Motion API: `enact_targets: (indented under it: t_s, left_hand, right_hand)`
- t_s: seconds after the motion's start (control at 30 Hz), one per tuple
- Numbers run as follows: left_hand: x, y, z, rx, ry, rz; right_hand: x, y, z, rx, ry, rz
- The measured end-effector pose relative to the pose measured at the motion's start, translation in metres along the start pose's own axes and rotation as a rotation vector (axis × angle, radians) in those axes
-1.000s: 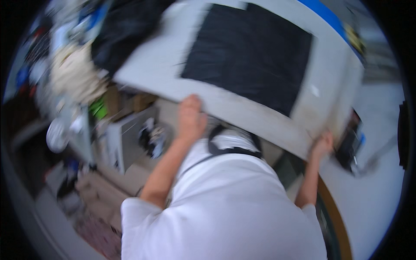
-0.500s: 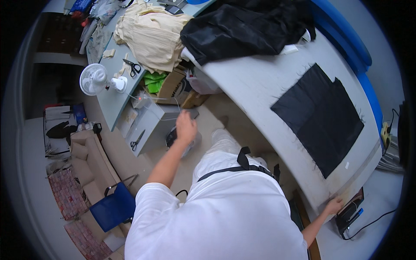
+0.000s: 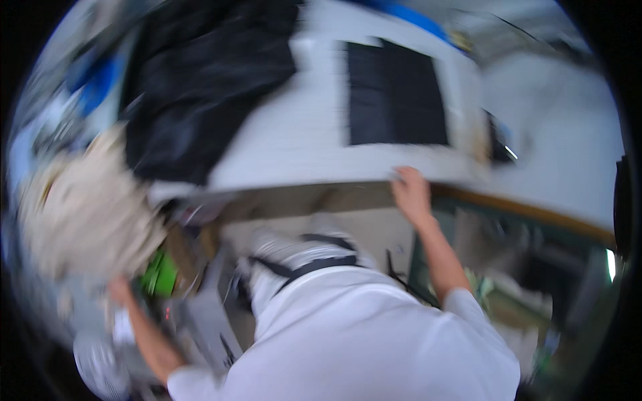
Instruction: The person cuts a large piece of black fabric into strips using scissors on a white workbench. They then use a steam iron to press the cut fabric pieces flat. The person repeatedly folds, aligns, and irons the fabric strips, occasionally cutting them further to adjust the size.
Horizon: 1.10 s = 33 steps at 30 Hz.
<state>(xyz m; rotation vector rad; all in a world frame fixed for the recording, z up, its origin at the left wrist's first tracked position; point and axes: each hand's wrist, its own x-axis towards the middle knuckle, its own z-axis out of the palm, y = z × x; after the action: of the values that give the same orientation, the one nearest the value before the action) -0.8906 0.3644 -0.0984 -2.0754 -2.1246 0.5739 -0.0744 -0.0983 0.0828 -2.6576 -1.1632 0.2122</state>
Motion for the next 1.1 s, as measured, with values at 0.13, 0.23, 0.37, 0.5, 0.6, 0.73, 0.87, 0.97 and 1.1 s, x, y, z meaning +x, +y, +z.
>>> enact_targets:
  t_s: [0.13, 0.23, 0.37, 0.5, 0.6, 0.73, 0.87, 0.97, 1.1]
  left_hand:
    - [-0.05, 0.018, -0.098, -0.36, -0.014, -0.622]
    - [-0.071, 0.014, -0.091, -0.348, -0.013, -0.699]
    - [-0.056, 0.045, -0.114, -0.432, 0.037, -0.681]
    - [-0.089, 0.028, -0.089, -0.811, 0.313, -0.546]
    - [-0.182, 0.135, -0.186, -1.726, 0.11, -0.287]
    - [-0.302, 0.369, -0.303, -2.091, -0.959, 0.137]
    - [-0.409, 0.546, -0.336, -2.099, -1.544, 0.188]
    - [-0.457, 0.609, -0.352, -1.928, -1.77, 0.275]
    - [-0.481, 0.657, -0.354, -1.64, -1.844, 0.528]
  right_hand:
    - [0.005, 0.042, 0.008, 0.17, 0.078, 0.288]
    - [-0.007, 0.133, 0.022, 0.061, 0.117, 0.42]
    - [-0.025, 0.164, 0.003, -0.03, 0.138, 0.723]
    - [-0.025, 0.203, 0.012, -0.009, 0.349, 0.646]
    - [-0.012, 0.15, 0.03, 0.292, 0.266, 0.511]
    - [-0.038, 0.062, 0.062, 1.294, -0.339, 0.416]
    - [-0.063, 0.029, 0.026, 1.892, -0.695, 0.522]
    - [-0.081, 0.058, -0.003, 2.303, -0.653, 0.529]
    - [-0.097, 0.112, -0.036, 2.461, -0.659, 0.889]
